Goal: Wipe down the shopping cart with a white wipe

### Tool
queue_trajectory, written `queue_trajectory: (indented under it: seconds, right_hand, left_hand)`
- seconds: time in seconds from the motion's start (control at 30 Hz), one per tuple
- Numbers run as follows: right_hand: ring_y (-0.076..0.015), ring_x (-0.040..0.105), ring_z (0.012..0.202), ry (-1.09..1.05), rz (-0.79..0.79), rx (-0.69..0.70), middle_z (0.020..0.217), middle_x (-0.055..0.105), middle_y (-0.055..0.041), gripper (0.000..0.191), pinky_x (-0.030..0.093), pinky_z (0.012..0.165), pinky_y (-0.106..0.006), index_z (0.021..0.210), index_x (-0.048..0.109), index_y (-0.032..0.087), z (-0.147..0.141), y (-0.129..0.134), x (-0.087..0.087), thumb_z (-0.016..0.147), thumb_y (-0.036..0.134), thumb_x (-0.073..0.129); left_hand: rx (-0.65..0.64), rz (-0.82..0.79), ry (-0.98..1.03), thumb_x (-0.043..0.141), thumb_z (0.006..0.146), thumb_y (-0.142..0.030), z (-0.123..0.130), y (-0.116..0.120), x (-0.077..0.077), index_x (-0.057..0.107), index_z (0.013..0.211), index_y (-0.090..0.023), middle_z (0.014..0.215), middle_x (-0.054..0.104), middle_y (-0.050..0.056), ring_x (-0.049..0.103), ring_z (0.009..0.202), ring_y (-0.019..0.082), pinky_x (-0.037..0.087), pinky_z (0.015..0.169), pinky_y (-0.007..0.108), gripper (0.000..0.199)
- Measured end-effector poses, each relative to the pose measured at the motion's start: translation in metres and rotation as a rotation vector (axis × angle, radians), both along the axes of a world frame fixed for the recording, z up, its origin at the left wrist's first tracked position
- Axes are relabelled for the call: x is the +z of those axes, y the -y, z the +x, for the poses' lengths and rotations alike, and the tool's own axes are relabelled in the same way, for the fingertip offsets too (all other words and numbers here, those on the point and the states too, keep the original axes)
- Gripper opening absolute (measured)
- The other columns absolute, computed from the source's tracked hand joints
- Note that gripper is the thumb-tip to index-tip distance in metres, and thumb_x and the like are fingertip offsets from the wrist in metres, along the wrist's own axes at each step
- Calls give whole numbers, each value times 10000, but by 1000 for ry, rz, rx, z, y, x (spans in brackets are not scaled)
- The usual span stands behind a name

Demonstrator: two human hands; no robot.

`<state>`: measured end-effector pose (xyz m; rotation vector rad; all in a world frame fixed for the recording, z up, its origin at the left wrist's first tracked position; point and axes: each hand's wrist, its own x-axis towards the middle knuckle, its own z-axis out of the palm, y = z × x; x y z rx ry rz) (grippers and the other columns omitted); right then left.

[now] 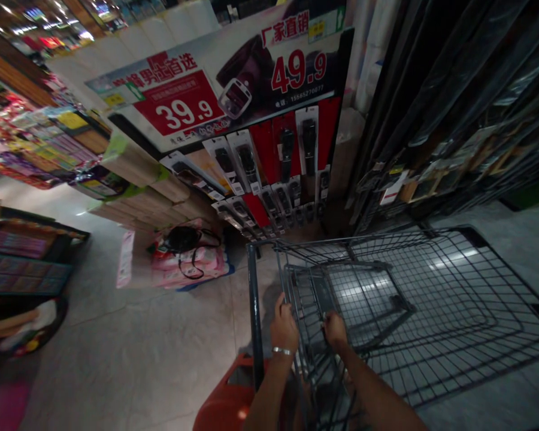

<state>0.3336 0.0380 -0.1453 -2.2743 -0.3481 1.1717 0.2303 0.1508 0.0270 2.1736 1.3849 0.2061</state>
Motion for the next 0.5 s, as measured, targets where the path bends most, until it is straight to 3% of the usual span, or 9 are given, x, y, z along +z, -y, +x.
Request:
queue_trajectory:
  seconds: [0.23, 0.5]
  right_hand:
    - [-179, 610, 986, -59, -36, -65, 1163, 605, -65, 313, 533, 836, -379, 1148, 580, 185, 0, 8, -17, 900, 375, 573]
    - [-159, 620, 915, 57, 226, -182, 1084, 628, -50, 289, 540, 803, -367, 1095, 594, 166, -17, 8, -14, 902, 380, 569]
  left_hand:
    - [35, 34, 49, 328, 883, -101, 0, 0, -3, 597, 970, -180, 1377, 543, 118, 696, 812, 148, 572, 681, 291, 293]
    - [53, 25, 4, 304, 879, -106, 1, -4, -4, 610, 991, -234, 1382, 542, 74, 694, 911, 167, 593, 752, 321, 351]
